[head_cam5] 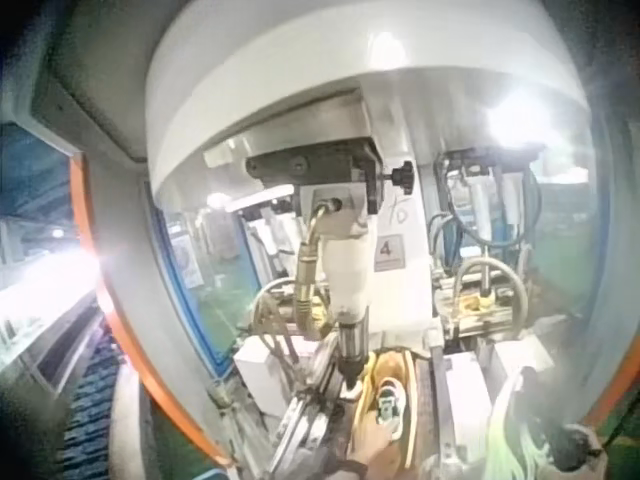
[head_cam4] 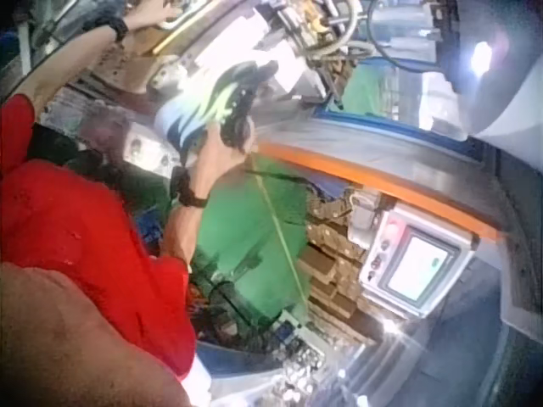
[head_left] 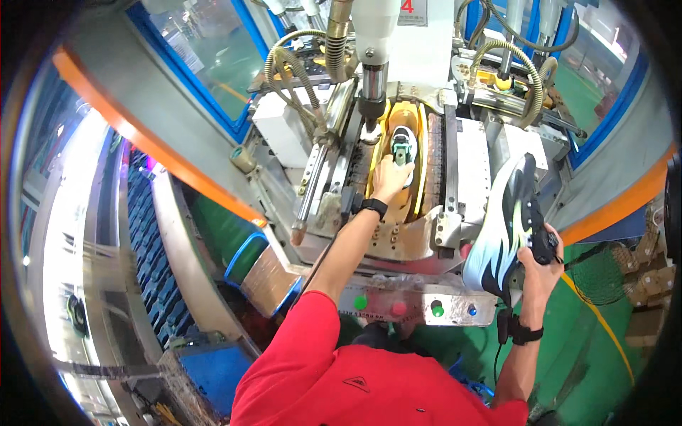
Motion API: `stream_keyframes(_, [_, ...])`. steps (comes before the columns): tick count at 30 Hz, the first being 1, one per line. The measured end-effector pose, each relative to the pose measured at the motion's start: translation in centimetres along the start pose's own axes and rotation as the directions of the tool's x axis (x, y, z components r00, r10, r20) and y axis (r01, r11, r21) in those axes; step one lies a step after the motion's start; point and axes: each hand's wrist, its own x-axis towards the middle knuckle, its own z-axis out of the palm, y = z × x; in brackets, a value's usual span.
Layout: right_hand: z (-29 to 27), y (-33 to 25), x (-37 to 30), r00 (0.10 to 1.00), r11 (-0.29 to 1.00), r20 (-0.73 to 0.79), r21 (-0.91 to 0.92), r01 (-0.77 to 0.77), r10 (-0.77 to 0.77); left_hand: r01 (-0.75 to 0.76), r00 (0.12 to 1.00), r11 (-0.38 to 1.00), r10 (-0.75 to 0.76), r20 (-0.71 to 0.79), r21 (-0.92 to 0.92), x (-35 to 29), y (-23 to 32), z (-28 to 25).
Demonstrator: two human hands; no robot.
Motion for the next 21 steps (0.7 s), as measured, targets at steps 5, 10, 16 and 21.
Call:
stream_keyframes(5, [1.5, 0.6, 2.5, 0.994, 0.986, -0.051, -0.140, 0.090, -0.098, 0.062, 0.986, 0.991, -0.042, -0.163, 0.119, 3.4, -1.2, 3.0])
stream_keyframes(10, [6.4, 1.0, 10.6, 0.996, 0.974, 0.068, -0.213, 0.074, -0.061, 0.244, 0.970, 0.934, -0.230, 0.084, -0.260, 2.5, -1.2, -2.0])
stream_keyframes(16, [19.6, -1.9, 17.0, 0.953, 0.660, 0.291, -0.733, 0.166, 0.082, 0.376, 0.921, 0.399, -0.258, 0.291, -0.836, -13.3, 1.0, -12.9])
stream_keyframes(21, [30.8, 3.6, 15.9, 0.838, 0.633, 0.477, -0.742, 0.222, 0.266, 0.370, 0.914, 0.540, -0.355, 0.194, -0.756, -24.9, 0.2, -23.0])
